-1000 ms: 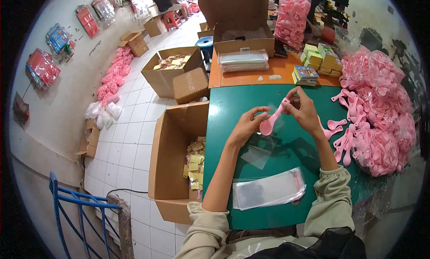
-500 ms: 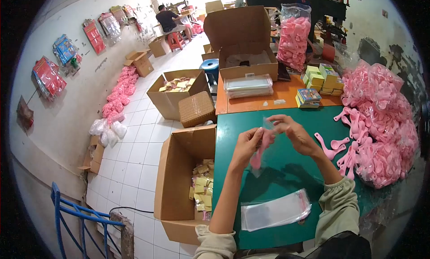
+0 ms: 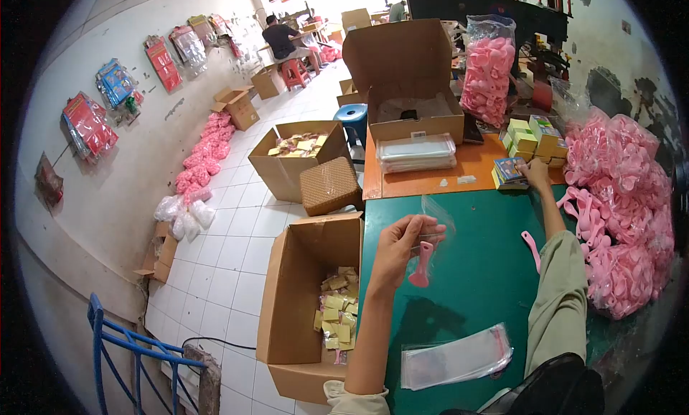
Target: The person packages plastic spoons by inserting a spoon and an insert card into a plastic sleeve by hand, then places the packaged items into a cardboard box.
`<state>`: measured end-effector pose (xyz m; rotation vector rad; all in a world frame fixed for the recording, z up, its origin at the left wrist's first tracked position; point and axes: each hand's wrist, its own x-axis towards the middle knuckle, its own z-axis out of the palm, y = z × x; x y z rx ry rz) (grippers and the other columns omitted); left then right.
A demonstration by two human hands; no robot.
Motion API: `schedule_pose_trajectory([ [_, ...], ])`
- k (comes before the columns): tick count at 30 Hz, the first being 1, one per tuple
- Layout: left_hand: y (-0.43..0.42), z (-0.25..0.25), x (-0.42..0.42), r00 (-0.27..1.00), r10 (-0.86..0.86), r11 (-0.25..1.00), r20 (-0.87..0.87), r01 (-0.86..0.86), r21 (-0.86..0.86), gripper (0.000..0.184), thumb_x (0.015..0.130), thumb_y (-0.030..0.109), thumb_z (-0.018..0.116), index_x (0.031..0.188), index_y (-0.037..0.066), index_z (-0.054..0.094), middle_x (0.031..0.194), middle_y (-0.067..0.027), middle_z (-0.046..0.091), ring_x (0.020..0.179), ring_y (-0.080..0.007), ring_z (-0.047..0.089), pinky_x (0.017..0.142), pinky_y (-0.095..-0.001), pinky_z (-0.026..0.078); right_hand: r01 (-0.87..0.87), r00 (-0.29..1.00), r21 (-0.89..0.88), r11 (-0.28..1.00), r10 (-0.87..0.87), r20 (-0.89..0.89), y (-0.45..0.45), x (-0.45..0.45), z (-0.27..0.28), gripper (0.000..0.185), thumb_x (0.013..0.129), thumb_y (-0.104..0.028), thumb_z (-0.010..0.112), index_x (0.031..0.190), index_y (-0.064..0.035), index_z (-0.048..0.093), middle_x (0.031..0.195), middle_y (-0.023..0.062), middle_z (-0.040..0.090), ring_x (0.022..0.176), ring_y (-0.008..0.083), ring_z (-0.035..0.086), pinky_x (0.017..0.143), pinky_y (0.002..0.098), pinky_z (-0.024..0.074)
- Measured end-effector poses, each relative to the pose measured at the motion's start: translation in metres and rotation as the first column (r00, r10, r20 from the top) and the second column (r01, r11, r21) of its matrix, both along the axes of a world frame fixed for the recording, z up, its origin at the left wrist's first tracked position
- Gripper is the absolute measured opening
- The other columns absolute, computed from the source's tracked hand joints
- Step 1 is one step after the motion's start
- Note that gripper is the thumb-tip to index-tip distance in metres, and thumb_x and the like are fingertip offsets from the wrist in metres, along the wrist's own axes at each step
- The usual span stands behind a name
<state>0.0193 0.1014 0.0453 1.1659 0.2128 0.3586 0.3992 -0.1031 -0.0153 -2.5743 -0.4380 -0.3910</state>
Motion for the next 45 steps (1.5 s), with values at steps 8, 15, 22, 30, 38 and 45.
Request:
schedule_pose_trajectory([
  [8,-0.01,0.006,0.002,0.989,-0.134,0.99,-0.057,0.136,0.039,0.03,0.095,0.027,0.046,0.103,0.0,0.059,0.094,-0.0129,0.066,0.083,-0.0182,0.065,0.072,-0.0277,0.052,0.025,0.953,0.01,1.0,-0.027,0.303,-0.007,-0.006,0.001,0.026,0.078,-0.021,0.063,0.086,0.004,0.06,0.085,0.0251,0.062,0.082,0.0405,0.06,0.067,0.0448,0.0486],
  [15,-0.015,0.001,0.006,0.965,-0.243,0.96,-0.101,0.254,0.12,0.032,0.095,0.027,0.047,0.103,-0.001,0.061,0.093,-0.0128,0.066,0.085,-0.0171,0.064,0.068,-0.0252,0.051,-0.398,0.872,0.564,0.723,0.489,-0.01,-0.013,-0.118,0.068,0.018,0.085,-0.012,0.058,0.094,0.0026,0.059,0.074,0.0076,0.061,0.059,0.0142,0.059,0.048,0.0262,0.0476],
  [22,-0.022,0.007,0.004,0.966,-0.181,0.961,-0.183,0.213,0.175,0.034,0.093,0.029,0.051,0.104,-0.001,0.061,0.087,-0.0076,0.065,0.075,-0.0123,0.062,0.066,-0.023,0.05,-0.557,0.683,0.575,0.599,0.724,-0.092,-0.02,-0.271,0.126,0.012,0.082,-0.003,0.059,0.092,0.0017,0.055,0.074,0.0048,0.06,0.06,0.0095,0.058,0.047,0.0226,0.0479],
  [30,-0.026,0.012,0.003,0.917,-0.349,0.807,-0.195,0.4,0.436,0.034,0.092,0.028,0.053,0.102,-0.003,0.062,0.084,-0.004,0.064,0.072,-0.008,0.058,0.065,-0.0223,0.049,-0.736,0.576,0.348,0.58,0.807,-0.128,-0.025,-0.277,0.128,0.014,0.079,-0.006,0.064,0.082,0.0015,0.054,0.069,0.0079,0.058,0.059,0.0118,0.059,0.047,0.0251,0.0476],
  [38,-0.048,0.02,0.001,0.961,-0.198,0.637,-0.196,0.277,0.72,0.038,0.089,0.027,0.057,0.12,0.005,0.051,0.088,-0.0114,0.066,0.077,-0.0122,0.062,0.063,-0.0263,0.049,-0.925,0.362,0.065,0.374,0.92,-0.148,-0.016,-0.267,0.093,0.029,0.08,-0.024,0.065,0.081,0.0022,0.053,0.068,0.0166,0.056,0.061,0.03,0.057,0.058,0.0386,0.0427],
  [45,-0.029,0.024,-0.005,0.915,-0.246,0.641,-0.319,0.401,0.655,0.046,0.085,0.025,0.062,0.125,0.009,0.045,0.091,-0.0123,0.066,0.076,-0.0148,0.063,0.065,-0.0283,0.051,-0.771,0.368,0.413,0.485,0.868,-0.334,-0.018,-0.258,0.106,0.023,0.076,-0.016,0.068,0.07,0.0002,0.053,0.058,0.0065,0.055,0.053,0.0174,0.054,0.05,0.0308,0.0421],
])
